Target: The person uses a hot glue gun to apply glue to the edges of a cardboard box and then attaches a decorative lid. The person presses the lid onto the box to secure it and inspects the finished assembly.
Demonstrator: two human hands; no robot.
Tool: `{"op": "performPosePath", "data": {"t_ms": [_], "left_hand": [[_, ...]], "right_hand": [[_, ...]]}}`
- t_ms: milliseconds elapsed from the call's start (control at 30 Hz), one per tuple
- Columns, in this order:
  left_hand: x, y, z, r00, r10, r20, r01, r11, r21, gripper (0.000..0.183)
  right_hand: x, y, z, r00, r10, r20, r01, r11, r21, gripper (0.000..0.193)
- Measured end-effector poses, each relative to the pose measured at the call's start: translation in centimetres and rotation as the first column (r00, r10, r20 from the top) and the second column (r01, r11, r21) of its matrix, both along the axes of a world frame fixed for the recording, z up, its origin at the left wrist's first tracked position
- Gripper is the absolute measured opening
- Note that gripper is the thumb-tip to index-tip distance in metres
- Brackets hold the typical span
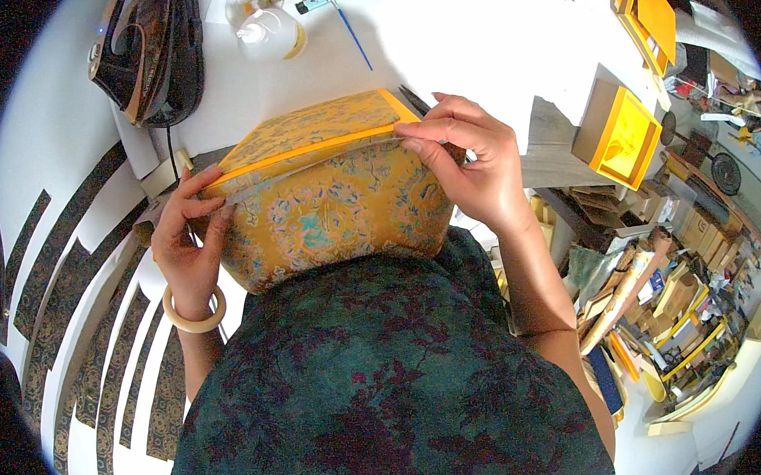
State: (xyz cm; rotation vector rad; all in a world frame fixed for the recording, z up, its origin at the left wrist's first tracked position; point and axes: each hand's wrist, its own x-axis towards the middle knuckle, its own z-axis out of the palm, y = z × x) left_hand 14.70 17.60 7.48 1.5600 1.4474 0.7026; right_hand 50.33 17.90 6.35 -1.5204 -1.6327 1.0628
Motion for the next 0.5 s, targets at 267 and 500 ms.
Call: {"op": "performPosePath", "data": {"t_ms": [267,500], "left_hand": [[-0.3,0.3,0.6,0.987,-0.110,-0.119,0.120,0.989,0.082,0.020],[-0.7,0.2,0.0,0.984,-0.126,-0.125,0.142,0.981,0.132,0.022]], "right_hand": [[0.5,-0.3,-0.3,1.000,0.008,-0.029,-0.009,1.000,-0.026,0.031],[0.9,-0.5,-1.0,0.989,0.077,0.130,-0.098,0.981,0.166,0.040]]}}
